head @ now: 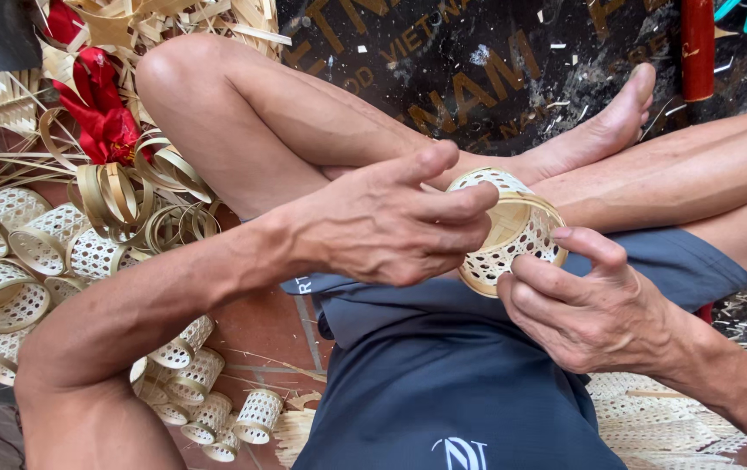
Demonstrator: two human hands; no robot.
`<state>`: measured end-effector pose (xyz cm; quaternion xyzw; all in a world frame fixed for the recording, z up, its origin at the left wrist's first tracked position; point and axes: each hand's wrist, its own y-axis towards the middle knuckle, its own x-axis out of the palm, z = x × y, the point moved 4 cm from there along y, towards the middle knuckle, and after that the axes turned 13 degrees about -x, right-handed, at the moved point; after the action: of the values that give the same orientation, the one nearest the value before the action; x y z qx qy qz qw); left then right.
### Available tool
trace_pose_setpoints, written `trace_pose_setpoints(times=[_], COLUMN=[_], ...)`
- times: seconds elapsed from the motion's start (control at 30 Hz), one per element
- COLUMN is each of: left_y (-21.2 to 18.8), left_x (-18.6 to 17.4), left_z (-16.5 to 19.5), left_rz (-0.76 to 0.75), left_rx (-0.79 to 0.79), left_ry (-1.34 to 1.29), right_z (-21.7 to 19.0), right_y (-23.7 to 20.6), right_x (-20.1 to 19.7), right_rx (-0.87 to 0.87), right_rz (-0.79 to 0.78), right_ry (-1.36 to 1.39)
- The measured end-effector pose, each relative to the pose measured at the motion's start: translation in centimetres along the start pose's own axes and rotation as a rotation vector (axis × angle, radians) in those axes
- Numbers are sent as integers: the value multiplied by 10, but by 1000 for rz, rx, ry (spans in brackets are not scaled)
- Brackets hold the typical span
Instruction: The person sits on the floor assembling small woven bamboo baskets. They bend and fit thin bamboo strips around the basket rims, press the strips into place, and apply glue from a squeeze bottle to secure the rim of a basket.
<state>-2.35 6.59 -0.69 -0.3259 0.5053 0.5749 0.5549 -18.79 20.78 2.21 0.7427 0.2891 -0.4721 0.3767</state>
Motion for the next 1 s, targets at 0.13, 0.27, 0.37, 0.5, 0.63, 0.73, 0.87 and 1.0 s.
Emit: trace_pose_setpoints(times=[0.13, 0.27, 0.37, 0.5, 0.63, 0.73, 0.87, 1.0], left_y=[11, 17, 17, 8, 3, 4, 6, 8], left_x=[-11, -21, -12, -1, -1, 0, 2, 2], left_z=[-1, 35, 50, 56, 55, 52, 49, 50], left_rz=[1, 43, 49, 47, 113, 132, 123, 113], left_rx=[-54, -166, -305, -352, -327, -299, -304, -307], left_ry=[-33, -20, -173, -297, -376, -414, -482, -508], right_z=[2, 4, 7, 13, 19, 22, 22, 15], right_y=[-5, -7, -3, 0, -2, -2, -1, 3], right_x=[0, 0, -2, -8, -7, -5, -4, -7], right_rx=[5, 51, 90, 185, 269, 324, 397, 432], right_rz=[16, 34, 84, 83, -13, -39, -80, -50], right_ry=[34, 25, 57, 139, 364, 466, 490, 463])
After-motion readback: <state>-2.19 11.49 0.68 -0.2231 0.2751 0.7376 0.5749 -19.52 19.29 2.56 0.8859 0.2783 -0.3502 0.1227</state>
